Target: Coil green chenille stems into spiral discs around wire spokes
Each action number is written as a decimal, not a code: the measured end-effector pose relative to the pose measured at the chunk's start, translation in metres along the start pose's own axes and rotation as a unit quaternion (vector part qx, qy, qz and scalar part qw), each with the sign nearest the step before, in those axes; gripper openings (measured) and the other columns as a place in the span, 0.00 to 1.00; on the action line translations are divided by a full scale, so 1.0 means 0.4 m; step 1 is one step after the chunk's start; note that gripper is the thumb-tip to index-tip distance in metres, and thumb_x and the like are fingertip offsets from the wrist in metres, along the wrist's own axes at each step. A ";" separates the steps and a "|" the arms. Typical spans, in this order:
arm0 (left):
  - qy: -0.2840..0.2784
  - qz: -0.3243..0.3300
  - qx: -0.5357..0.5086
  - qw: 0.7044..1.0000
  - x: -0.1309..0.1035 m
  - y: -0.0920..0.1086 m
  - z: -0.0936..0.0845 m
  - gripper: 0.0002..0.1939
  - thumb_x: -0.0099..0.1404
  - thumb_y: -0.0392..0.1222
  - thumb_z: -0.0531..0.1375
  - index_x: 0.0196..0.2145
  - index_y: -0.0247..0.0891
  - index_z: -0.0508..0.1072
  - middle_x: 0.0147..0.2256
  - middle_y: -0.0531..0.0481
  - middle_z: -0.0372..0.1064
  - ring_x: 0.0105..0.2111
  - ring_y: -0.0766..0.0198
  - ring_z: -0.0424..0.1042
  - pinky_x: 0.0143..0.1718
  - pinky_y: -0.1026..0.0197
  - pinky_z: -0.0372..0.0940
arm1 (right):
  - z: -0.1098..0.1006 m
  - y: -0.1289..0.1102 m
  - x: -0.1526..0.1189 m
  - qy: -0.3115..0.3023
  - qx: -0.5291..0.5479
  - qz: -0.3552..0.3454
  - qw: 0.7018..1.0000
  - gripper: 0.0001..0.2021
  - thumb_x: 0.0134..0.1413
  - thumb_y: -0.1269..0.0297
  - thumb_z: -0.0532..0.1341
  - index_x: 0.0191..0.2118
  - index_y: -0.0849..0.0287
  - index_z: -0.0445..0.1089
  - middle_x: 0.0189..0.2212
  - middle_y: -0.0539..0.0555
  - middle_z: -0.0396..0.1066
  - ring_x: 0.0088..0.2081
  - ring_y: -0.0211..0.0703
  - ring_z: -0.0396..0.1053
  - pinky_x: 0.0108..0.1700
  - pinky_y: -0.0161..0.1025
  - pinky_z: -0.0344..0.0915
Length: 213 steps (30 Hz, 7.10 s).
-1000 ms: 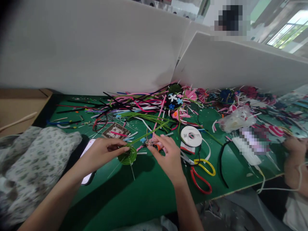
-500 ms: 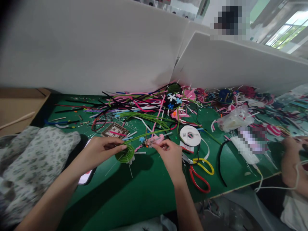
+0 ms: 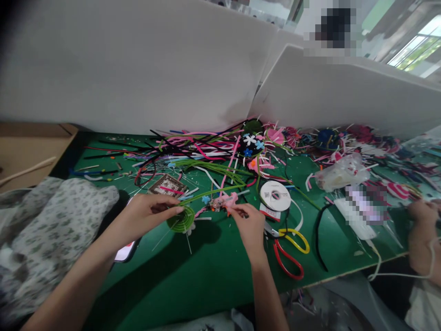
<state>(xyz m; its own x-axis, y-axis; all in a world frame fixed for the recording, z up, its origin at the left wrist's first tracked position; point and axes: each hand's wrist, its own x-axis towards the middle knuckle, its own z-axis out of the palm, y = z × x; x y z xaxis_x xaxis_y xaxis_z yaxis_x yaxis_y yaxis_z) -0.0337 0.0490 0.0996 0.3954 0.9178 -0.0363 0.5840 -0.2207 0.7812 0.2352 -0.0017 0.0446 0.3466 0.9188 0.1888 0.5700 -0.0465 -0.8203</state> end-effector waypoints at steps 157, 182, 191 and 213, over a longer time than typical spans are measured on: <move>-0.007 0.004 0.030 1.000 -0.006 0.017 -0.009 0.13 0.62 0.53 0.59 0.36 0.44 0.79 0.33 0.54 0.78 0.30 0.64 0.74 0.30 0.65 0.64 | 0.068 -0.099 -0.038 -0.123 0.394 0.096 0.906 0.11 0.54 0.55 0.63 0.30 0.56 0.64 0.20 0.46 0.64 0.24 0.37 0.62 0.32 0.36 0.59; -0.002 0.012 0.020 1.000 -0.016 0.022 -0.012 0.12 0.62 0.53 0.59 0.35 0.45 0.78 0.32 0.56 0.78 0.29 0.64 0.74 0.29 0.66 0.64 | 0.068 -0.114 -0.051 -0.068 0.399 0.110 0.908 0.07 0.37 0.72 0.72 0.23 0.57 0.74 0.26 0.48 0.76 0.32 0.39 0.74 0.40 0.37 0.69; 0.000 0.016 0.009 1.000 -0.022 0.023 -0.012 0.12 0.62 0.52 0.60 0.35 0.45 0.78 0.31 0.56 0.77 0.29 0.65 0.73 0.28 0.65 0.64 | 0.061 -0.122 -0.056 -0.076 0.393 0.127 0.908 0.08 0.37 0.70 0.73 0.27 0.57 0.75 0.26 0.48 0.76 0.30 0.34 0.72 0.37 0.31 0.68; 0.014 0.044 -0.013 0.999 -0.040 0.030 -0.019 0.14 0.62 0.54 0.59 0.35 0.44 0.79 0.31 0.54 0.77 0.29 0.63 0.73 0.29 0.64 0.65 | 0.048 -0.150 -0.091 -0.093 0.369 0.117 0.918 0.07 0.39 0.64 0.72 0.24 0.57 0.75 0.22 0.47 0.72 0.27 0.33 0.67 0.33 0.32 0.64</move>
<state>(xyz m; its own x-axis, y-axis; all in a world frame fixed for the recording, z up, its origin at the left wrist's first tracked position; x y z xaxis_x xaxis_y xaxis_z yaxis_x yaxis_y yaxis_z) -0.0383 0.0342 0.1141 0.4241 0.9043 0.0494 0.5296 -0.2919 0.7964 0.1741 -0.0250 0.0766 0.2228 0.9718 -0.0777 -0.1861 -0.0358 -0.9819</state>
